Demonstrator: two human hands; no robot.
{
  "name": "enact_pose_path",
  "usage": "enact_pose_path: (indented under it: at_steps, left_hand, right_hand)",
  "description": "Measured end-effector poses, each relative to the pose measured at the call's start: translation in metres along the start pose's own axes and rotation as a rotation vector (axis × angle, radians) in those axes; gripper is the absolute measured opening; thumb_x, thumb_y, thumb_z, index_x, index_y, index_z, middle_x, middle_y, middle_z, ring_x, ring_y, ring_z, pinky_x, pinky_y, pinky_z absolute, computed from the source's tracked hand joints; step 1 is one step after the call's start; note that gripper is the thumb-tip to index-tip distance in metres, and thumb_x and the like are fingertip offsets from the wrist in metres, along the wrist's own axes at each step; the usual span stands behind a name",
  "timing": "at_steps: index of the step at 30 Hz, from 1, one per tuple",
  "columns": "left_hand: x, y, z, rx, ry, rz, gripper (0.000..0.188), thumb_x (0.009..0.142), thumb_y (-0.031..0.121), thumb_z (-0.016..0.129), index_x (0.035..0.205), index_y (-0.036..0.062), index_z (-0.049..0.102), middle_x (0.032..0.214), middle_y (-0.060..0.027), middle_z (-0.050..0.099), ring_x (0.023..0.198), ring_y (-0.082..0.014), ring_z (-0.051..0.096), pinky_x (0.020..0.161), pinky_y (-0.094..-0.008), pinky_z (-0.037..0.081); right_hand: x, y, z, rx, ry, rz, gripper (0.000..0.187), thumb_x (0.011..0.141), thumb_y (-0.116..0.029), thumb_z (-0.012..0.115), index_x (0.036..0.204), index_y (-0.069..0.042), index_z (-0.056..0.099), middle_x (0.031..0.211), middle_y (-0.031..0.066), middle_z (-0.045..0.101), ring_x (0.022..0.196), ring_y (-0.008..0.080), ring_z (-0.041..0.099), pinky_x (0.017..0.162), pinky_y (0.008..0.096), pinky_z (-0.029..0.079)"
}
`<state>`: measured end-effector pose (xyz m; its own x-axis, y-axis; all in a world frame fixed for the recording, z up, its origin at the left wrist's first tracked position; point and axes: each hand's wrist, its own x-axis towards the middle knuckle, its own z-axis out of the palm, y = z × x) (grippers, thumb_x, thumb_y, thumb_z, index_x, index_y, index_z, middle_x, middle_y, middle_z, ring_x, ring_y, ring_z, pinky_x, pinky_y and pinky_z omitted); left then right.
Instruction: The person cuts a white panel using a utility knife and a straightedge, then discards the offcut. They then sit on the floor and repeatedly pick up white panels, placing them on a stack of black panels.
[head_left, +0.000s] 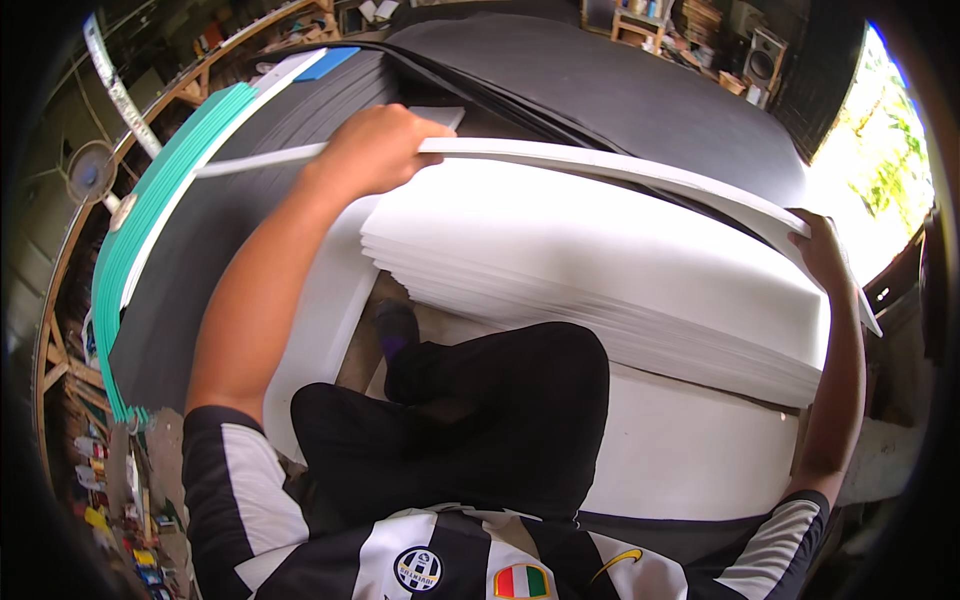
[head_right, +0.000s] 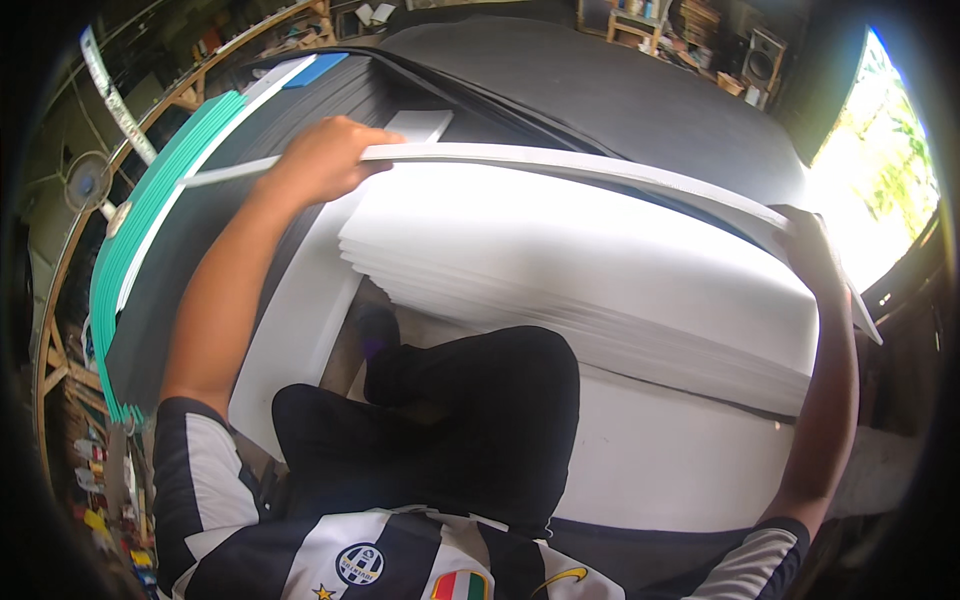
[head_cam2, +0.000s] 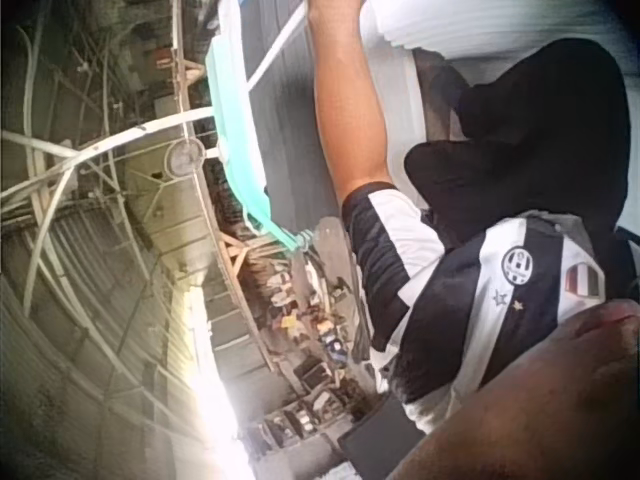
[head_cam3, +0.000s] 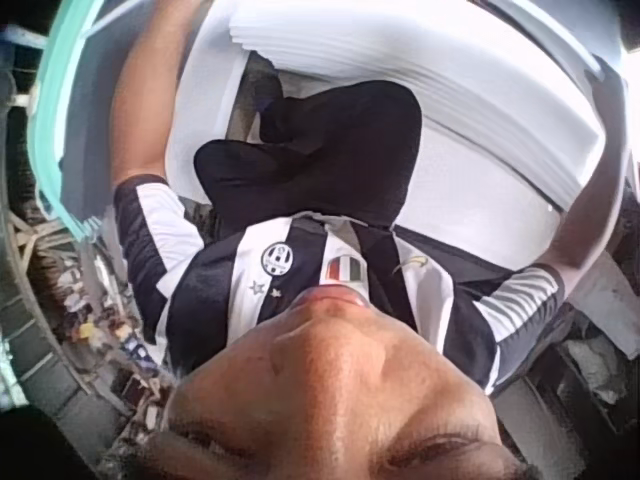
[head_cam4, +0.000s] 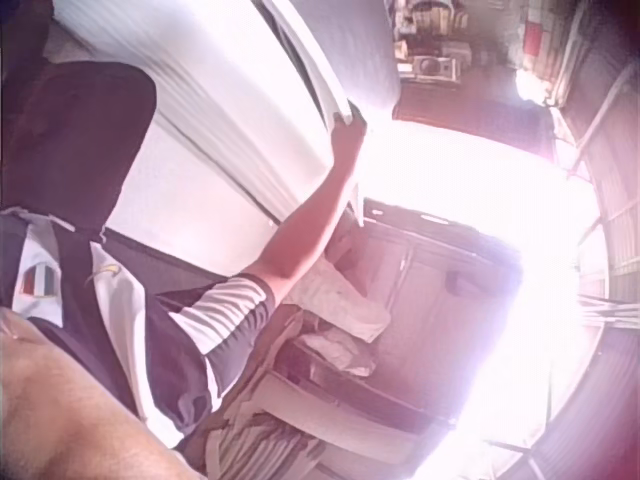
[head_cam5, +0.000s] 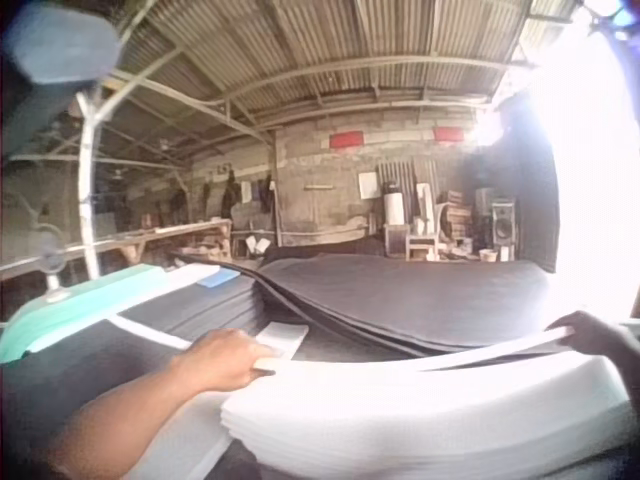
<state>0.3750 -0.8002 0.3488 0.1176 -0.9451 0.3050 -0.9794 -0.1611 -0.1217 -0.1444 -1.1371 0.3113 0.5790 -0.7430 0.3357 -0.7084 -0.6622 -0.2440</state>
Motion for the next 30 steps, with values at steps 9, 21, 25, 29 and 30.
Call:
enact_pose_path:
  at_steps: [9, 21, 25, 29, 30]
  left_hand:
    - [-0.227, -0.024, -0.082, 0.092, -0.02, -0.203, 0.076, 0.077, -0.015, 0.055, 0.147, 0.0146, 0.058, 0.14, -0.0184, 0.065, 0.126, -0.0384, 0.063, 0.109, -0.0461, 0.05]
    - [-0.489, -0.012, -0.035, -0.005, -0.159, -0.871, 0.073, 0.081, -0.014, 0.056, 0.149, 0.012, 0.053, 0.146, -0.0185, 0.06, 0.13, -0.0393, 0.06, 0.107, -0.0468, 0.051]
    - [-0.544, -0.019, -0.003, -0.011, -0.197, -1.021, 0.074, 0.081, -0.015, 0.057, 0.15, 0.0132, 0.053, 0.149, -0.0159, 0.058, 0.135, -0.0369, 0.057, 0.11, -0.045, 0.05]
    - [-0.583, -0.033, 0.041, 0.034, -0.211, -1.041, 0.074, 0.081, -0.015, 0.057, 0.15, 0.0117, 0.053, 0.151, -0.0157, 0.057, 0.14, -0.0348, 0.054, 0.113, -0.0443, 0.048]
    - [-0.59, -0.04, 0.052, 0.044, -0.219, -1.052, 0.074, 0.081, -0.016, 0.057, 0.15, 0.0113, 0.053, 0.151, -0.0159, 0.057, 0.141, -0.0348, 0.054, 0.114, -0.0444, 0.048]
  right_hand:
    - [0.08, -0.169, 0.054, -0.086, 0.241, -0.479, 0.063, 0.081, 0.013, 0.055, 0.132, -0.021, 0.072, 0.131, 0.009, 0.073, 0.121, 0.032, 0.068, 0.103, 0.04, 0.054]
    - [0.121, -0.467, 0.217, -0.193, 0.327, -1.13, 0.052, 0.095, -0.003, 0.06, 0.139, -0.03, 0.066, 0.138, 0.0016, 0.069, 0.13, 0.0218, 0.064, 0.111, 0.0405, 0.05]
    - [0.115, -0.553, 0.295, -0.003, 0.303, -1.267, 0.057, 0.082, 0.002, 0.065, 0.132, -0.025, 0.071, 0.133, 0.0033, 0.072, 0.128, 0.0245, 0.065, 0.113, 0.0409, 0.048]
    - [0.105, -0.617, 0.379, -0.041, 0.183, -1.265, 0.048, 0.095, -0.008, 0.059, 0.137, -0.03, 0.065, 0.141, 0.0007, 0.067, 0.132, 0.0246, 0.062, 0.112, 0.0416, 0.049]
    - [0.103, -0.629, 0.4, -0.022, 0.182, -1.265, 0.048, 0.095, -0.008, 0.06, 0.136, -0.031, 0.065, 0.139, -0.0002, 0.067, 0.133, 0.0251, 0.061, 0.112, 0.0419, 0.049]
